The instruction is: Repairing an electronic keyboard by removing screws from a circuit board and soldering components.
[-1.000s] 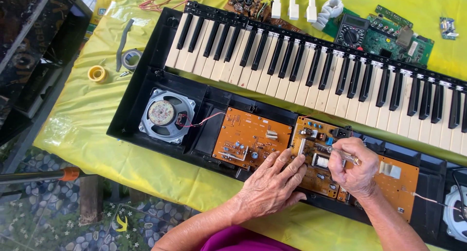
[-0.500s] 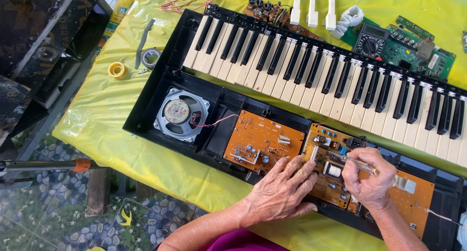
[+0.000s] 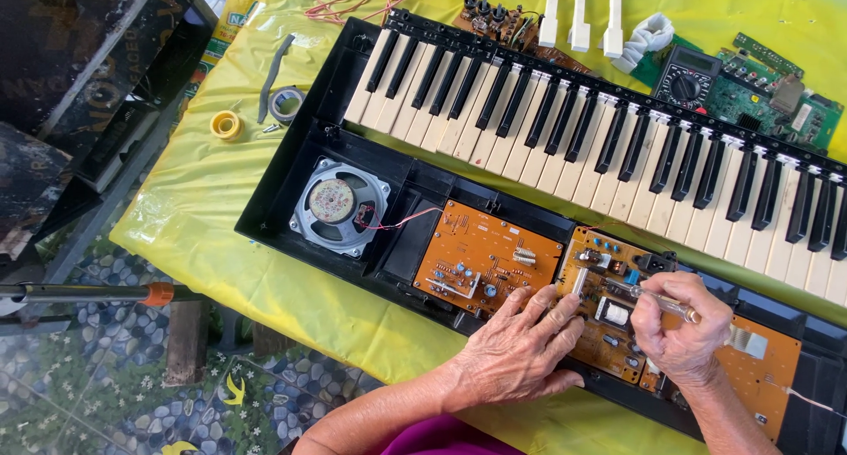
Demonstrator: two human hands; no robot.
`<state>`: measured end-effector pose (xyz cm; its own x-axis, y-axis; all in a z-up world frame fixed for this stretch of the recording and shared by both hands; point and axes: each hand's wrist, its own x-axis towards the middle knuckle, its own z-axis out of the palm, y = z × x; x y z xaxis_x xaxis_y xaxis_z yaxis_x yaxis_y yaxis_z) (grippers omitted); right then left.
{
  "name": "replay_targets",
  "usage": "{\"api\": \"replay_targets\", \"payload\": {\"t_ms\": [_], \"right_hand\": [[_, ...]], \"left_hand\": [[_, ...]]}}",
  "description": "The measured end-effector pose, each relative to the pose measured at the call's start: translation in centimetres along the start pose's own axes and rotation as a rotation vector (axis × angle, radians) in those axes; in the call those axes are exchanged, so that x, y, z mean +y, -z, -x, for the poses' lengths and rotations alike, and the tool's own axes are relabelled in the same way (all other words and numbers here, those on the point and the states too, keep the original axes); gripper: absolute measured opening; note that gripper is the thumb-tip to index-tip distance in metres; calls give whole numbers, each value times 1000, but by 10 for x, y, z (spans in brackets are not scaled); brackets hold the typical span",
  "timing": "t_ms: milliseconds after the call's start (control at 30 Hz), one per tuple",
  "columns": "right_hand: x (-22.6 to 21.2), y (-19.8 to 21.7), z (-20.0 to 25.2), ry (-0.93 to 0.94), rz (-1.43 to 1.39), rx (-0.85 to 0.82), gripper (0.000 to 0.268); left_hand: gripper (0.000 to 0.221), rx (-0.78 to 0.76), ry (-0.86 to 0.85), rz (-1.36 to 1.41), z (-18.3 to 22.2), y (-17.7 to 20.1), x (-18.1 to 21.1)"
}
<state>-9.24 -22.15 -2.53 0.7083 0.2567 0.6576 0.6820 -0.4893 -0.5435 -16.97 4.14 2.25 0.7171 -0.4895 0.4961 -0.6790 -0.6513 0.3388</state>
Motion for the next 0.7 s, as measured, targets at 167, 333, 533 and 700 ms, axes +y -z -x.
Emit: {"api": "replay_targets", "payload": {"t_ms": [167,333,533,700], "right_hand": [[-2,0,-3,3,-1,-3,20],[-1,-1,-9,168,10,-6,30],[-5,0,-10,153,28,-7,29],[-6,0,-11,105,18,-10,28]], "left_hand": [[60,9,-17,-8,0,2,-1],[64,21,-21,-6,2,-1,-1],[66,5,-7,0,2,1,-1],[66,-18,-2,-1,2,2,-1]]}}
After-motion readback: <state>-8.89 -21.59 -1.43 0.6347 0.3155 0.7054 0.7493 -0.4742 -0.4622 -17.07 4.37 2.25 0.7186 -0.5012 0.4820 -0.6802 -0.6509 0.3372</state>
